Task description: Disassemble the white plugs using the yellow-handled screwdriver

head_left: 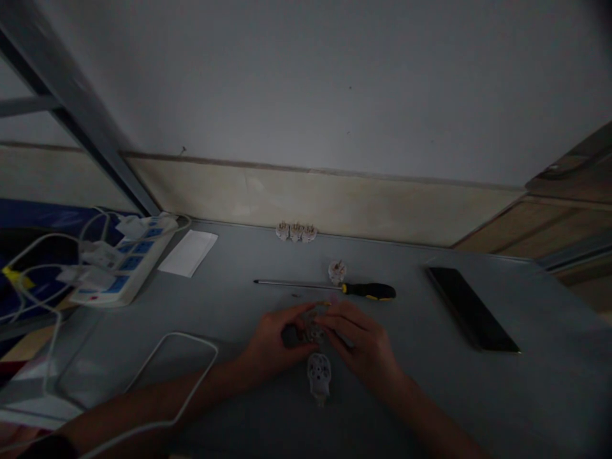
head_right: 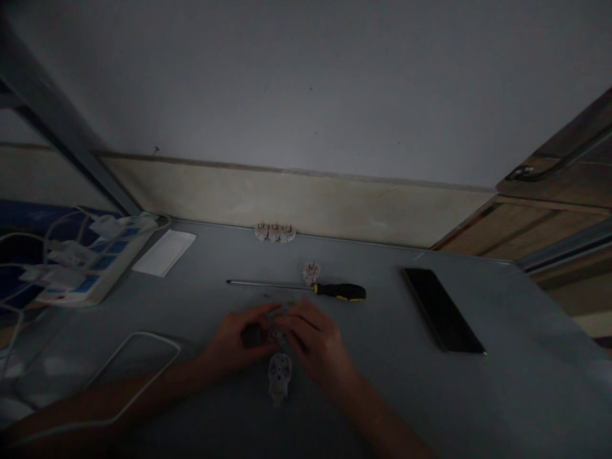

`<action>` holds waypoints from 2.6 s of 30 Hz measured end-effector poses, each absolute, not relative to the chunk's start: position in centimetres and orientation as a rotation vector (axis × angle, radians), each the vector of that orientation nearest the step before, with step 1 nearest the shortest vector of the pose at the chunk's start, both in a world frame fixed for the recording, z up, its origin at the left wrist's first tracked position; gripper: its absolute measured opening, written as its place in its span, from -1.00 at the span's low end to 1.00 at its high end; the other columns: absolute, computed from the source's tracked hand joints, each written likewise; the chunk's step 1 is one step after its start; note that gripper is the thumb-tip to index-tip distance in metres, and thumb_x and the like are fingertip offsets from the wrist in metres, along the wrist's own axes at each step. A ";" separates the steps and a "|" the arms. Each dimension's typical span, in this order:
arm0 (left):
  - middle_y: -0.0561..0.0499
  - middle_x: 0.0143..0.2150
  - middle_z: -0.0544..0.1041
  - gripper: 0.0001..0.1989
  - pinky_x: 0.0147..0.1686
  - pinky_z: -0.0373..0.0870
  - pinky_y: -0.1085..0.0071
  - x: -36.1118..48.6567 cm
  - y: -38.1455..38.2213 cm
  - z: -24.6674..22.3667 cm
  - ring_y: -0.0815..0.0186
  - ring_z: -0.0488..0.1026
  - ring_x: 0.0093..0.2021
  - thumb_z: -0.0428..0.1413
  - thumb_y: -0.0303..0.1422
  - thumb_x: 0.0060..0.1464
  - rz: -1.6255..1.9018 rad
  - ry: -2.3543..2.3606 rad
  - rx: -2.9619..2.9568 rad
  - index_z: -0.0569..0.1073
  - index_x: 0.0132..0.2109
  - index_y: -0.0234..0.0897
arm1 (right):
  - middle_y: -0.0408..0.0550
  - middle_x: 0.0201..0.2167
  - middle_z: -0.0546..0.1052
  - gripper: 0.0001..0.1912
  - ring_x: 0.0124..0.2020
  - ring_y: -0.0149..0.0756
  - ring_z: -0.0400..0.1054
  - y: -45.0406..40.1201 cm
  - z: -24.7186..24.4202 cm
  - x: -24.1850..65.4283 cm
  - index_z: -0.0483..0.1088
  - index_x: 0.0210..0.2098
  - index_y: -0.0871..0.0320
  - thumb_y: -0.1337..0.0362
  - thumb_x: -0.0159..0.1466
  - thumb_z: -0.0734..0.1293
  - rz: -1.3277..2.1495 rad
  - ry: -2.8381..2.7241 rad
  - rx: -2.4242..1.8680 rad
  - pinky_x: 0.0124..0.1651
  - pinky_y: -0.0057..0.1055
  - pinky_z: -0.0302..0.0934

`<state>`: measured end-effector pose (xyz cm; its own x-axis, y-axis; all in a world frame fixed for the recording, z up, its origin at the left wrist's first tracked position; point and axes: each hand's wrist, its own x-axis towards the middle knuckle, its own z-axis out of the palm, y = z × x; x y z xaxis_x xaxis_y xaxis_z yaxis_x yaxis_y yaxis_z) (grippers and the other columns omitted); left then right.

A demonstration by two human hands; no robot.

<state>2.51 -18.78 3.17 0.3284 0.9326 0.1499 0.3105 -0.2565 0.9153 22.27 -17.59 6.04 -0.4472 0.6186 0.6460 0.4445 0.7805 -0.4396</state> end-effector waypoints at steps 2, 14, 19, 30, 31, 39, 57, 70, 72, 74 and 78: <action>0.04 -0.36 0.62 -0.43 -0.26 0.52 0.37 2.5 -18.8 3.0 0.28 0.54 -0.38 0.29 -0.29 0.00 0.935 1.099 1.748 0.44 0.18 -0.24 | -0.07 -0.29 0.56 -0.84 -0.23 -0.37 0.49 -17.5 5.9 22.2 0.46 -0.17 0.13 0.42 0.32 0.27 0.271 -2.118 -0.774 -0.03 -0.34 0.47; 0.06 -0.34 0.63 -0.39 -0.23 0.48 0.37 2.3 -18.6 3.8 0.28 0.55 -0.33 0.31 -0.37 -0.04 0.895 1.136 1.570 0.41 0.19 -0.24 | 0.02 -0.23 0.51 -0.70 -0.19 -0.35 0.45 -17.3 6.1 22.9 0.45 0.00 0.15 0.43 0.33 0.22 0.334 -2.067 -0.928 -0.18 -0.46 0.41; 0.11 -0.39 0.61 -0.41 -0.20 0.47 0.37 2.4 -18.5 4.0 0.31 0.54 -0.35 0.31 -0.42 -0.08 0.910 1.155 1.582 0.41 0.14 -0.24 | -0.08 -0.43 0.53 -0.85 -0.47 -0.38 0.43 -15.3 4.1 24.2 0.51 -0.20 0.20 0.37 0.30 0.30 0.385 -2.020 -1.211 -0.40 -0.48 0.33; 0.11 -0.40 0.61 -0.42 -0.21 0.46 0.34 2.4 -18.6 4.2 0.28 0.56 -0.36 0.31 -0.43 -0.10 0.916 1.153 1.615 0.39 0.11 -0.21 | -0.06 -0.40 0.52 -0.93 -0.41 -0.36 0.46 -15.5 3.8 23.4 0.44 -0.31 0.18 0.36 0.27 0.30 0.600 -1.946 -1.260 -0.38 -0.48 0.40; 0.11 -0.40 0.61 -0.42 -0.21 0.46 0.34 2.4 -18.6 4.2 0.28 0.56 -0.36 0.31 -0.43 -0.10 0.928 1.149 1.615 0.39 0.11 -0.22 | -0.07 -0.43 0.52 -0.94 -0.43 -0.38 0.47 -15.6 4.2 23.5 0.41 -0.29 0.19 0.34 0.28 0.29 0.635 -1.913 -1.244 -0.43 -0.52 0.39; 0.10 -0.37 0.60 -0.44 -0.26 0.47 0.38 2.5 -18.7 4.3 0.30 0.55 -0.36 0.29 -0.41 -0.08 0.915 1.145 1.612 0.38 0.11 -0.23 | -0.06 -0.36 0.54 -0.90 -0.33 -0.39 0.49 -16.6 6.4 23.0 0.53 -0.31 0.14 0.32 0.28 0.34 0.672 -1.888 -0.982 -0.35 -0.54 0.43; 0.09 -0.40 0.57 -0.45 -0.30 0.46 0.39 2.6 -18.8 3.9 0.29 0.54 -0.38 0.29 -0.37 -0.08 0.958 1.122 1.593 0.37 0.10 -0.24 | -0.11 -0.38 0.55 -0.88 -0.33 -0.39 0.50 -17.6 5.8 21.7 0.45 -0.29 0.12 0.46 0.25 0.34 0.420 -1.948 -0.872 -0.24 -0.49 0.44; 0.10 -0.41 0.57 -0.44 -0.30 0.42 0.39 2.5 -18.8 4.0 0.30 0.52 -0.38 0.30 -0.42 -0.08 0.963 1.127 1.581 0.37 0.10 -0.26 | -0.10 -0.38 0.55 -0.86 -0.33 -0.41 0.49 -17.7 5.9 22.1 0.48 -0.32 0.12 0.48 0.23 0.35 0.383 -1.946 -0.871 -0.27 -0.52 0.42; 0.09 -0.40 0.57 -0.44 -0.31 0.41 0.40 2.5 -18.8 4.0 0.30 0.52 -0.38 0.31 -0.41 -0.08 0.961 1.124 1.580 0.37 0.10 -0.28 | -0.10 -0.38 0.55 -0.86 -0.34 -0.41 0.49 -17.6 6.0 22.1 0.49 -0.33 0.12 0.48 0.23 0.34 0.385 -1.949 -0.861 -0.28 -0.53 0.42; 0.09 -0.40 0.57 -0.44 -0.33 0.41 0.41 2.5 -18.8 3.9 0.31 0.52 -0.39 0.30 -0.41 -0.08 0.960 1.117 1.575 0.37 0.10 -0.28 | -0.10 -0.38 0.55 -0.87 -0.34 -0.41 0.49 -17.6 6.0 22.1 0.49 -0.32 0.12 0.47 0.24 0.34 0.383 -1.946 -0.852 -0.28 -0.53 0.42; 0.08 -0.38 0.58 -0.44 -0.29 0.43 0.40 2.5 -18.8 3.7 0.30 0.53 -0.37 0.30 -0.41 -0.08 0.963 1.100 1.559 0.36 0.10 -0.27 | -0.11 -0.37 0.56 -0.87 -0.34 -0.43 0.50 -17.7 6.1 22.1 0.49 -0.31 0.12 0.46 0.24 0.35 0.393 -1.943 -0.837 -0.29 -0.56 0.42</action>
<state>2.55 -18.77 3.74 0.2813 0.9570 0.0705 0.1967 -0.1294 0.9719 22.05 -17.71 6.07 -0.3151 0.6966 0.6446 0.3910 0.7141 -0.5806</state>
